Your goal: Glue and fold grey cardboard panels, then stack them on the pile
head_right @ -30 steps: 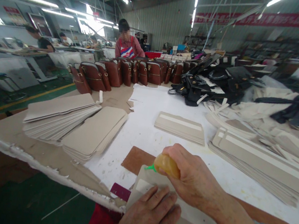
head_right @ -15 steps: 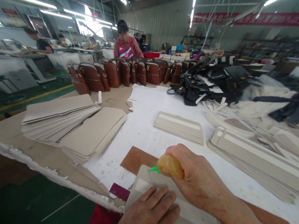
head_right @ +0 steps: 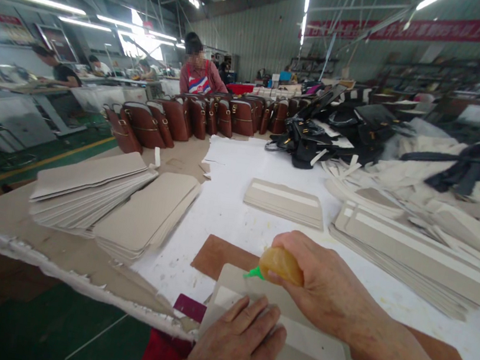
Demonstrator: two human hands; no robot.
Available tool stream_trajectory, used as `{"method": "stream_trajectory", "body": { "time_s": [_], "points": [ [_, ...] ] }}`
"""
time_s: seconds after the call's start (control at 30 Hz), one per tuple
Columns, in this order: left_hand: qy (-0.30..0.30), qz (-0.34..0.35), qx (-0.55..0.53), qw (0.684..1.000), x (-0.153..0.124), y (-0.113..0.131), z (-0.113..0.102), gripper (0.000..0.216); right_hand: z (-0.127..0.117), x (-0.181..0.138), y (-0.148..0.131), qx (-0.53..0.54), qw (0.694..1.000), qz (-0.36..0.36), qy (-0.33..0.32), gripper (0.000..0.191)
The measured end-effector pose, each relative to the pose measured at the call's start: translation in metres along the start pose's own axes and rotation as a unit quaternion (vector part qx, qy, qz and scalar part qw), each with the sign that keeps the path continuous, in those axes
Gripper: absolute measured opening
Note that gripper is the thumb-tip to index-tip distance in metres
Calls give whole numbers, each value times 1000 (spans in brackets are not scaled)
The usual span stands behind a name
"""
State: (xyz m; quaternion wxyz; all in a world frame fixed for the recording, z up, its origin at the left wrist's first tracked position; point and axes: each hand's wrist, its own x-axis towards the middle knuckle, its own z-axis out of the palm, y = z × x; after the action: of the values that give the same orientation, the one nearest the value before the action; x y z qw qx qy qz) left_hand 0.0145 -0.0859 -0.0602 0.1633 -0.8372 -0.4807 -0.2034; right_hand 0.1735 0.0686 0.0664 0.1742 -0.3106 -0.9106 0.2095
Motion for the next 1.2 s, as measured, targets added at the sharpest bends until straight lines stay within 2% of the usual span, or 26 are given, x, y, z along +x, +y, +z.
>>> {"method": "stream_trajectory", "body": {
  "time_s": [0.23, 0.37, 0.7, 0.87, 1.0, 1.13, 1.2],
  "points": [
    [-34, -6, -22, 999, -1, 1, -2, 69, -6, -4, -2, -3, 1000, -10, 12, 28],
    [-26, -6, -18, 999, -1, 1, -2, 68, -10, -6, -4, 6, 1000, 22, -5, 36],
    [-53, -7, -32, 998, 1, 0, -7, 68, -18, -14, 0, 21, 996, 85, -17, 45],
    [-59, -8, -41, 997, -1, -1, -6, 68, -20, -17, 2, 29, 996, 86, -11, 43],
    [-51, -7, -39, 998, -1, -1, -5, 68, -21, -16, 1, 17, 998, 60, 9, 41],
    [-45, -8, -35, 998, -1, -1, -5, 68, -22, -19, 5, 17, 997, 71, -22, 44],
    [-55, -11, -41, 998, -1, 0, -5, 68, -23, -23, 9, 8, 998, 68, -12, 45]
  ]
}}
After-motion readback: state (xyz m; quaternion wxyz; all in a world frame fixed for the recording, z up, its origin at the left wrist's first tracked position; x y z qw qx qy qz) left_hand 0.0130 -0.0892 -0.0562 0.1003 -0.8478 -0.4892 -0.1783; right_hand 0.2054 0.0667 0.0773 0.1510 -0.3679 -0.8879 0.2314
